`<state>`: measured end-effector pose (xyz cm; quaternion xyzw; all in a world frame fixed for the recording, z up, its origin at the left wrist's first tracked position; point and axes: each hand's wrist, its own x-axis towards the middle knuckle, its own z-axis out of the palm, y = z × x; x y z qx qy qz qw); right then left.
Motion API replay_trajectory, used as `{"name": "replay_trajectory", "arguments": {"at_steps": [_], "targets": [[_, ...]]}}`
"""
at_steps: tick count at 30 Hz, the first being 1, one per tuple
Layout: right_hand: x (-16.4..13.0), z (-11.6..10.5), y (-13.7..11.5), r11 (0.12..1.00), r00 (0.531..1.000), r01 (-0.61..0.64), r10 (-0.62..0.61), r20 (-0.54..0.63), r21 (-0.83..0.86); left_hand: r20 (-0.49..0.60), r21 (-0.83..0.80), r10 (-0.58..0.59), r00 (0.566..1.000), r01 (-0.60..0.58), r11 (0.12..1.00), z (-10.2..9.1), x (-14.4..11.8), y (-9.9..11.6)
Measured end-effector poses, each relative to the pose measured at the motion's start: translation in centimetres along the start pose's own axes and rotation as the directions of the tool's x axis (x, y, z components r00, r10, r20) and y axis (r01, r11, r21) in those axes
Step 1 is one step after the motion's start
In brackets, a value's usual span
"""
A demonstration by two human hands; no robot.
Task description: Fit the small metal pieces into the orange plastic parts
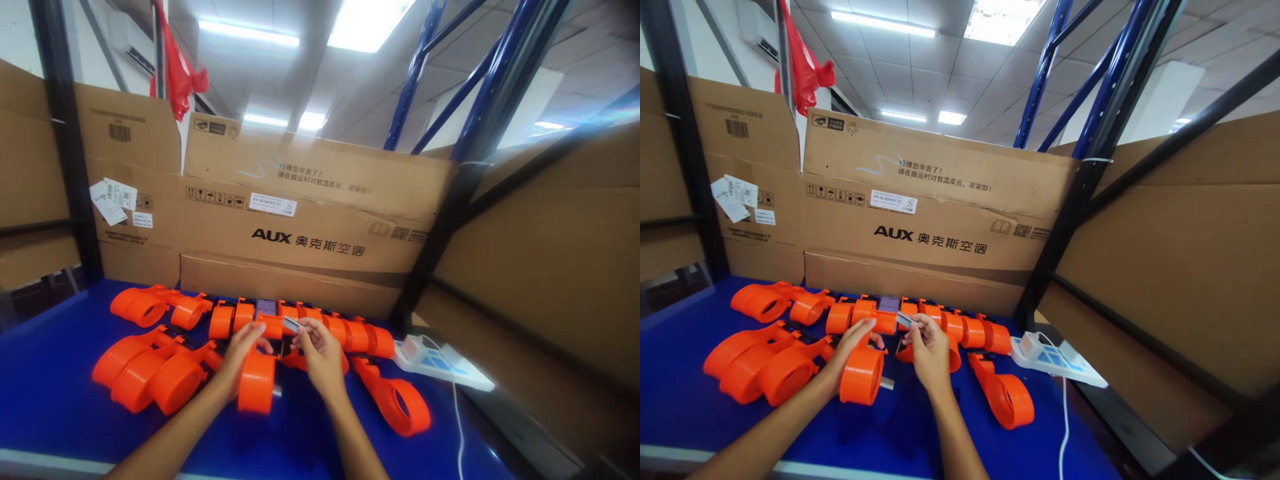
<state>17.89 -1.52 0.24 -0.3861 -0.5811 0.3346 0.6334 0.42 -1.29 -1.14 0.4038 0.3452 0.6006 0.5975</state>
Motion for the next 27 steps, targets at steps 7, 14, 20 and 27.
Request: {"name": "replay_trajectory", "arguments": {"at_steps": [7, 14, 20, 27], "targets": [[0.3, -0.7, 0.1, 0.998, 0.999, 0.027, -0.025, 0.038, -0.061, 0.053, 0.059, 0.017, 0.998, -0.02, 0.998, -0.3, -0.1, 0.2], [0.5, -1.1, 0.8, 0.997, 0.995, 0.035, -0.029, 0.095, -0.062, 0.115, 0.144, 0.018, 0.993, -0.035, 0.989, -0.4, -0.1, -0.2], [0.4, -0.4, 0.9, 1.0, 0.997, -0.004, 0.006, 0.078, -0.025, 0.169, 0.268, 0.063, 0.984, -0.108, 0.957, -0.2, -0.4, -0.3], [0.7, -0.6, 0.3, 0.998, 0.997, -0.038, 0.033, -0.077, -0.058, 0.098, 0.277, 0.072, 0.993, -0.097, 0.956, -0.2, -0.4, 0.0]]}}
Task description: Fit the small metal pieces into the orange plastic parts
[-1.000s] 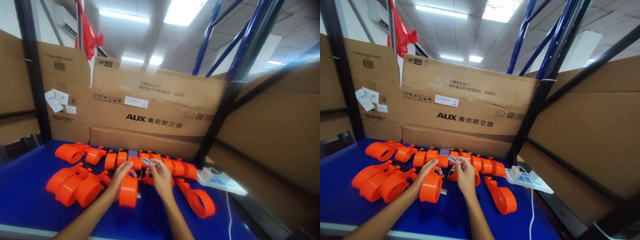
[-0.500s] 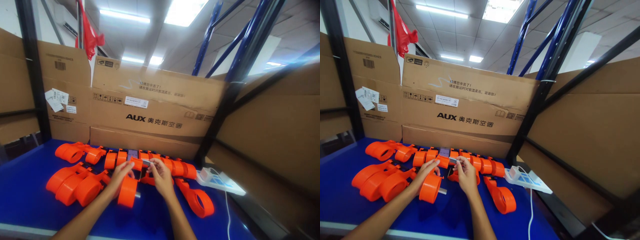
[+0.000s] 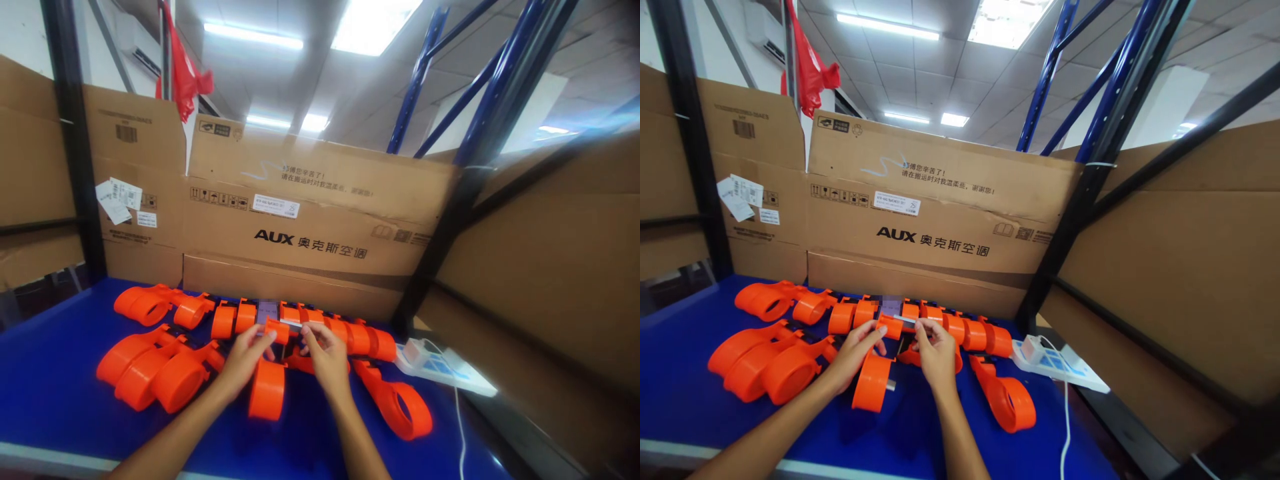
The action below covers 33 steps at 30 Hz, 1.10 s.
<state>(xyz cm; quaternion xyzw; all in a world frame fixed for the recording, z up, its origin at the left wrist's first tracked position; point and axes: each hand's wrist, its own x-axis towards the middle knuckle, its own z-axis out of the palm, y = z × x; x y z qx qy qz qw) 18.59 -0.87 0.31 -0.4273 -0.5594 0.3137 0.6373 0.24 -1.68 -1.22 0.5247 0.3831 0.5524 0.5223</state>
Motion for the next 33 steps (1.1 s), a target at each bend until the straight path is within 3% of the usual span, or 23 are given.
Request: {"name": "replay_trajectory", "arguments": {"at_steps": [6, 12, 21, 24, 28, 31, 33], "targets": [[-0.4, -0.2, -0.2, 0.99, 0.996, 0.084, -0.079, 0.047, -0.111, -0.053, -0.032, -0.003, 0.999, 0.001, 0.999, 0.0, -0.1, 0.0], [-0.8, 0.3, -0.3, 0.962, 0.96, 0.245, -0.223, 0.172, -0.122, 0.041, 0.026, 0.058, 0.997, -0.059, 0.998, -0.2, 0.0, -0.4], [-0.8, 0.6, -0.1, 0.957, 0.938, 0.255, -0.212, 0.275, -0.135, 0.046, 0.032, 0.048, 0.998, -0.049, 0.998, -0.3, 0.3, -0.5], [-1.1, 1.0, 0.5, 0.98, 0.949, 0.172, -0.137, 0.285, -0.101, -0.023, -0.074, 0.027, 0.999, -0.028, 0.997, -0.6, 0.6, -0.1], [-1.6, 1.8, 1.6, 0.988, 0.949, 0.123, -0.091, 0.301, -0.089, -0.243, -0.214, -0.026, 0.97, -0.027, 0.977, -2.1, 1.2, 0.6], [-2.1, 2.4, 1.4, 0.966, 0.907, 0.206, -0.129, 0.4, -0.155, -0.342, -0.34, -0.086, 0.936, -0.038, 0.94, -3.0, 1.7, 0.8], [-2.5, 2.8, 0.7, 0.93, 0.846, 0.296, -0.15, 0.512, -0.217, -0.358, -0.377, -0.091, 0.929, -0.054, 0.925, -3.3, 1.9, 0.8]]}}
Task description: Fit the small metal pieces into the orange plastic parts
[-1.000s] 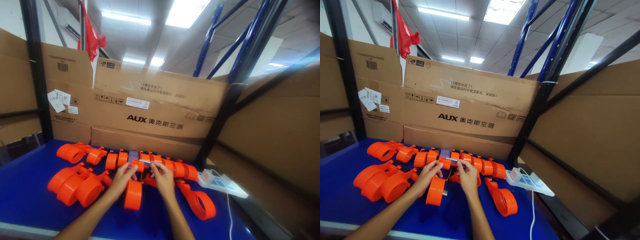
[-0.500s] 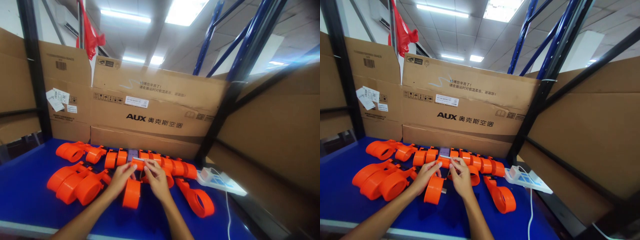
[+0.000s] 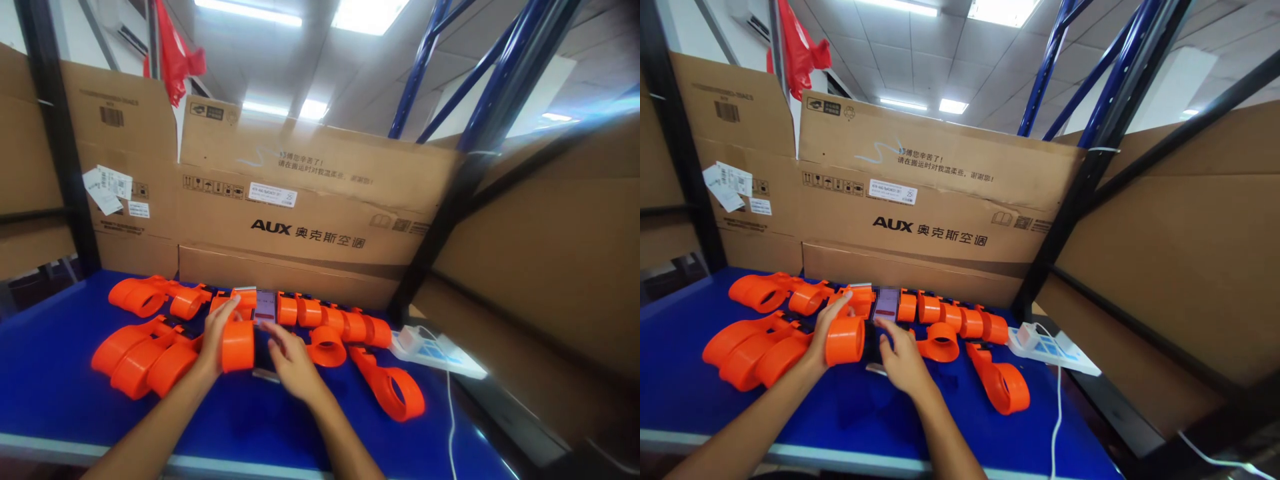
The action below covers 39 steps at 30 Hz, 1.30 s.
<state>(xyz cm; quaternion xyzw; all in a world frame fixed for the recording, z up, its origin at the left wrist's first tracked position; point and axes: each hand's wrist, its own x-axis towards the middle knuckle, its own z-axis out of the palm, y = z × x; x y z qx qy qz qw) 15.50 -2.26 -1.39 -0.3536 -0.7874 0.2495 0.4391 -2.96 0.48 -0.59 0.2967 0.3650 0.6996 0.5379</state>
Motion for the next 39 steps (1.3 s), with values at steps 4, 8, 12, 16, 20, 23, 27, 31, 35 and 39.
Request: {"name": "replay_trajectory", "arguments": {"at_steps": [4, 8, 12, 16, 20, 23, 27, 31, 35, 39], "targets": [[0.0, 0.4, -1.5, 0.982, 0.973, 0.1, -0.064, 0.22, -0.158, 0.037, 0.047, 0.047, 0.998, -0.049, 0.998, 0.1, 0.1, -0.2], [-0.2, 0.9, -1.8, 0.959, 0.976, 0.131, -0.08, 0.203, -0.252, 0.095, 0.123, 0.064, 0.993, -0.075, 0.99, 0.3, -0.2, -0.3], [-0.3, 1.2, -1.8, 0.957, 0.979, 0.147, -0.104, 0.176, -0.251, 0.147, 0.177, 0.06, 0.987, -0.086, 0.98, 0.4, -0.5, -0.4], [-0.1, 0.8, -1.5, 0.958, 0.991, 0.111, -0.086, 0.102, -0.265, 0.167, 0.193, 0.068, 0.984, -0.1, 0.976, 0.3, -0.3, -0.6], [0.2, -0.1, -0.9, 0.967, 0.976, 0.013, -0.067, -0.206, -0.255, 0.181, 0.205, 0.085, 0.98, -0.122, 0.971, 0.4, -0.4, -0.9], [0.3, -0.7, -0.7, 0.982, 0.911, -0.006, -0.073, -0.406, -0.191, 0.178, 0.206, 0.07, 0.982, -0.107, 0.973, 0.9, -0.9, -1.2], [0.3, -1.5, -1.2, 0.975, 0.89, 0.084, -0.166, -0.424, -0.205, 0.28, 0.241, 0.011, 0.96, -0.081, 0.967, 1.6, -1.9, -1.8], [0.3, -1.8, -1.6, 0.963, 0.909, 0.149, -0.223, -0.351, -0.227, 0.399, 0.274, -0.036, 0.916, -0.082, 0.958, 1.8, -2.4, -2.4], [0.2, -1.7, -1.6, 0.96, 0.912, 0.149, -0.226, -0.343, -0.235, 0.422, 0.282, -0.051, 0.905, -0.077, 0.956, 1.6, -2.2, -2.7], [0.2, -1.6, -1.4, 0.958, 0.909, 0.149, -0.23, -0.347, -0.245, 0.419, 0.278, -0.057, 0.906, -0.069, 0.958, 1.5, -2.2, -2.8]]}}
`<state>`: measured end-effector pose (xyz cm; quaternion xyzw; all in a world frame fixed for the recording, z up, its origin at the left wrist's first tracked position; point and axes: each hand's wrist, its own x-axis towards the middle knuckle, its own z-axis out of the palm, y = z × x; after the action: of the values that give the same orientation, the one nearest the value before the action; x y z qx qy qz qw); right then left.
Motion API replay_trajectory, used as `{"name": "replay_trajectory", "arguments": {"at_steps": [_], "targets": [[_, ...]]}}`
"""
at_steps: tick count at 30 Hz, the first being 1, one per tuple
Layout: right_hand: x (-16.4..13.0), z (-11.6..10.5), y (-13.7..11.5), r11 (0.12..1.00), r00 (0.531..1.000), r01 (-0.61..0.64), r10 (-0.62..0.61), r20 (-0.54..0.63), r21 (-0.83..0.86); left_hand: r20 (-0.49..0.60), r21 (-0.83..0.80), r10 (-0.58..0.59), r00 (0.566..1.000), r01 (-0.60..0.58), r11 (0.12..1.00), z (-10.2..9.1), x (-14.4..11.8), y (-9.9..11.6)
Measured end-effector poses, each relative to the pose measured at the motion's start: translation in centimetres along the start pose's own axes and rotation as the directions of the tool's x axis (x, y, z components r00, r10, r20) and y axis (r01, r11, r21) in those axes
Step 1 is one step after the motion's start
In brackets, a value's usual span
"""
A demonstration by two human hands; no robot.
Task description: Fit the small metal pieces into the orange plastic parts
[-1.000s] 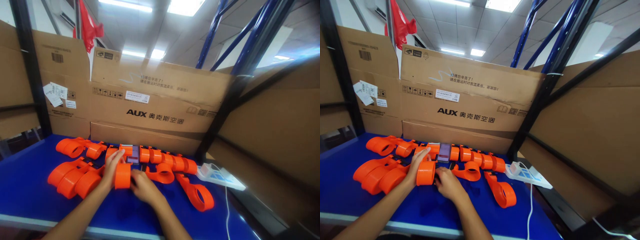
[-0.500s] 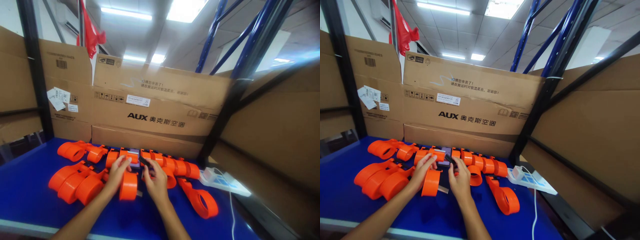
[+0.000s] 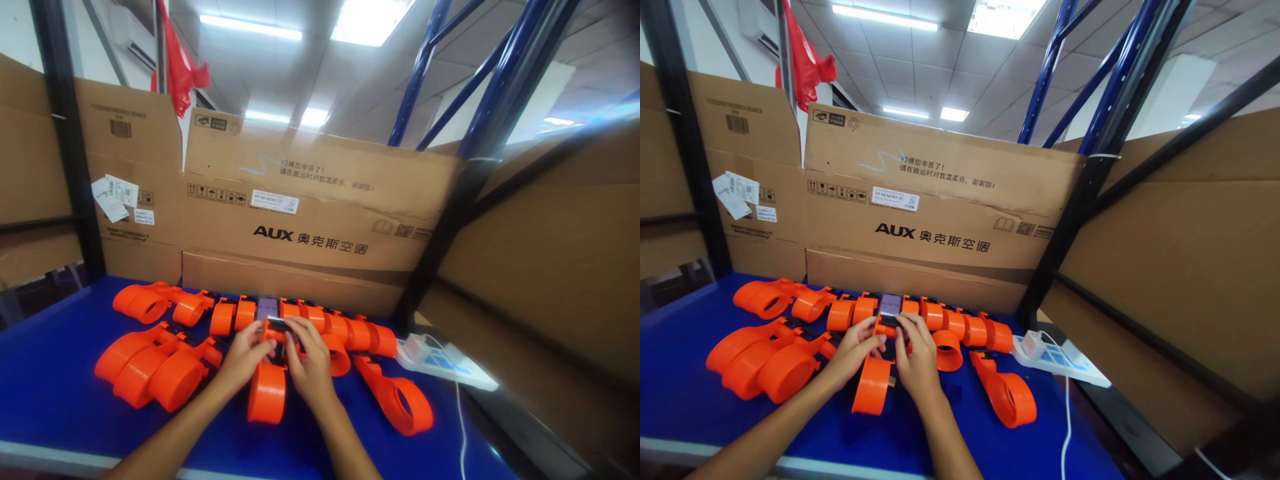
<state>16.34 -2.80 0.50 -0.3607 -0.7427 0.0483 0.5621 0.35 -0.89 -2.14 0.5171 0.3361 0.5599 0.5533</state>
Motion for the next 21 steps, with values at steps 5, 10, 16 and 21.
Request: {"name": "replay_trajectory", "arguments": {"at_steps": [5, 10, 16, 21], "targets": [[-0.2, 0.2, 0.1, 1.0, 1.0, 0.004, -0.004, 0.01, 0.01, 0.038, 0.024, 0.008, 0.999, -0.009, 1.0, -0.1, 0.0, -0.3], [-0.5, 0.5, 0.3, 0.998, 1.0, 0.022, -0.023, 0.021, 0.06, 0.038, 0.0, -0.005, 0.999, 0.005, 1.0, 0.0, 0.0, -0.4], [-0.2, 0.2, -0.3, 0.996, 0.999, 0.013, -0.017, 0.051, 0.088, 0.008, 0.003, -0.04, 0.999, 0.04, 0.999, 0.3, -0.3, -0.1], [-0.5, -1.9, -0.6, 0.992, 0.99, -0.116, 0.12, -0.076, 0.056, -0.009, 0.003, -0.064, 0.998, 0.064, 0.998, 0.2, -0.5, 0.4]]}}
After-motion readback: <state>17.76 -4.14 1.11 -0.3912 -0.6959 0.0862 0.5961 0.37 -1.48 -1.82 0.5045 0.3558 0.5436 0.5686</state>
